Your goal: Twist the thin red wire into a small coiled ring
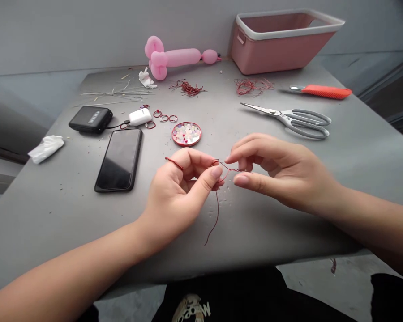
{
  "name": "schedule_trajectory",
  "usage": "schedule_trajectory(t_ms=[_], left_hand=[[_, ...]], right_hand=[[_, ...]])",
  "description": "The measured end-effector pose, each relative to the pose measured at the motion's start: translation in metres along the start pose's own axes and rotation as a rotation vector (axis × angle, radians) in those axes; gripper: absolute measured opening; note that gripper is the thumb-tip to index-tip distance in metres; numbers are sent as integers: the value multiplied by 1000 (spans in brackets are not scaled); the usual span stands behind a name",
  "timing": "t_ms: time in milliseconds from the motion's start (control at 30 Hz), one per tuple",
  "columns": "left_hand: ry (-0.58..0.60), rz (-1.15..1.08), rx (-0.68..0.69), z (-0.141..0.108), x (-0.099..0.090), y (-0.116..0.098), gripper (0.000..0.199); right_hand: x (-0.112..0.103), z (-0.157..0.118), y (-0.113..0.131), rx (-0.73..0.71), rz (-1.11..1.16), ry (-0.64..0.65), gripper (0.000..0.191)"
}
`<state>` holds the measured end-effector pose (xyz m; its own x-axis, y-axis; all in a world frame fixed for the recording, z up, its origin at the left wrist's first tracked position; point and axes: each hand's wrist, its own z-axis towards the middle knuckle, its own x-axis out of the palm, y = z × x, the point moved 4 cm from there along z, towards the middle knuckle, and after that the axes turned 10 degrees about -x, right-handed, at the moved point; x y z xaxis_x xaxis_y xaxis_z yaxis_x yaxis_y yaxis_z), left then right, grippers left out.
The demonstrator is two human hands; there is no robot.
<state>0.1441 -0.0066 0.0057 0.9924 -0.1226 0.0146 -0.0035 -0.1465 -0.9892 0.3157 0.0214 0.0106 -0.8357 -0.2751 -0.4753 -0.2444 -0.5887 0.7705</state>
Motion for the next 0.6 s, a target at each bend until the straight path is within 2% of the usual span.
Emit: schedule_trajectory(t_ms=[100, 200, 367, 600], left_hand=[[5, 15, 22, -2, 1, 1, 9], [12, 33, 34, -2, 1, 2, 10], [37, 58, 56, -5, 0, 4, 12], [28, 62, 63, -5, 1, 5, 14]], right_hand=[[0, -2, 5, -2, -73, -51, 18], [0, -5, 5, 86, -34, -72, 15], [5, -3, -1, 253, 335, -67, 23], [8, -5, -12, 480, 781, -125, 10]])
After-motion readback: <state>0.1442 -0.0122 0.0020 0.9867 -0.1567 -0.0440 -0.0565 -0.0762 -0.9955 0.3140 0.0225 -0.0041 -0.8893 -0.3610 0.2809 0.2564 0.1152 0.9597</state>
